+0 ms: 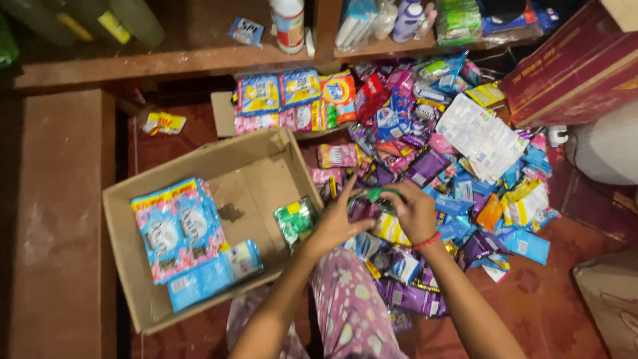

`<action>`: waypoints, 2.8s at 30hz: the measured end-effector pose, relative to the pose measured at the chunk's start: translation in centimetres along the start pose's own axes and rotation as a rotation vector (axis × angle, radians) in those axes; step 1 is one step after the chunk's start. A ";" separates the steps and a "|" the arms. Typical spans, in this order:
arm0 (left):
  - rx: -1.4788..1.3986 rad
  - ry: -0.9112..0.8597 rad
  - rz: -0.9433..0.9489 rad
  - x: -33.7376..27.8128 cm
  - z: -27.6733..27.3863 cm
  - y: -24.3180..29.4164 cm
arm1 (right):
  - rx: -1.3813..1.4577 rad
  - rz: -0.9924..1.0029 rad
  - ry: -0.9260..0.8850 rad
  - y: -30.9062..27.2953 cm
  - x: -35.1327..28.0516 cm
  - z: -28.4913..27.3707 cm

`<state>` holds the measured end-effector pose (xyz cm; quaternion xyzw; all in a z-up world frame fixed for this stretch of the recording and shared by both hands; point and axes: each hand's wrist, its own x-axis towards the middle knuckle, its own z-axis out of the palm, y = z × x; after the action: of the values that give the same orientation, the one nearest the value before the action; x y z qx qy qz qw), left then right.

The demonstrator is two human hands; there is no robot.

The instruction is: The recorder is sitting on the floor sorting various small sachets of laundry detergent and shampoo into a cardboard box.

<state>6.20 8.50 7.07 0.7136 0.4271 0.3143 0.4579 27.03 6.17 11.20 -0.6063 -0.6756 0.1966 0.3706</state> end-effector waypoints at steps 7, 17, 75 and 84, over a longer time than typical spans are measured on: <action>-0.452 0.099 -0.123 -4.2 -1.0 -3.9 | 0.179 0.332 0.040 -6.9 0.2 -0.3; -1.491 -0.191 -0.166 -13.9 -9.7 3.5 | 0.252 0.055 -0.077 -7.6 -2.3 4.4; -0.260 0.592 -0.501 -8.9 -0.4 -29.0 | 0.351 0.349 -0.288 -3.2 -7.8 15.1; -0.210 0.458 -0.822 -3.1 7.4 -29.7 | 0.037 0.189 -0.207 -2.2 -5.9 16.3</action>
<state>1.50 9.28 -23.30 0.3480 0.7296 0.2980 0.5078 13.44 3.02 0.67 -0.6368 -0.6462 0.3046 0.2900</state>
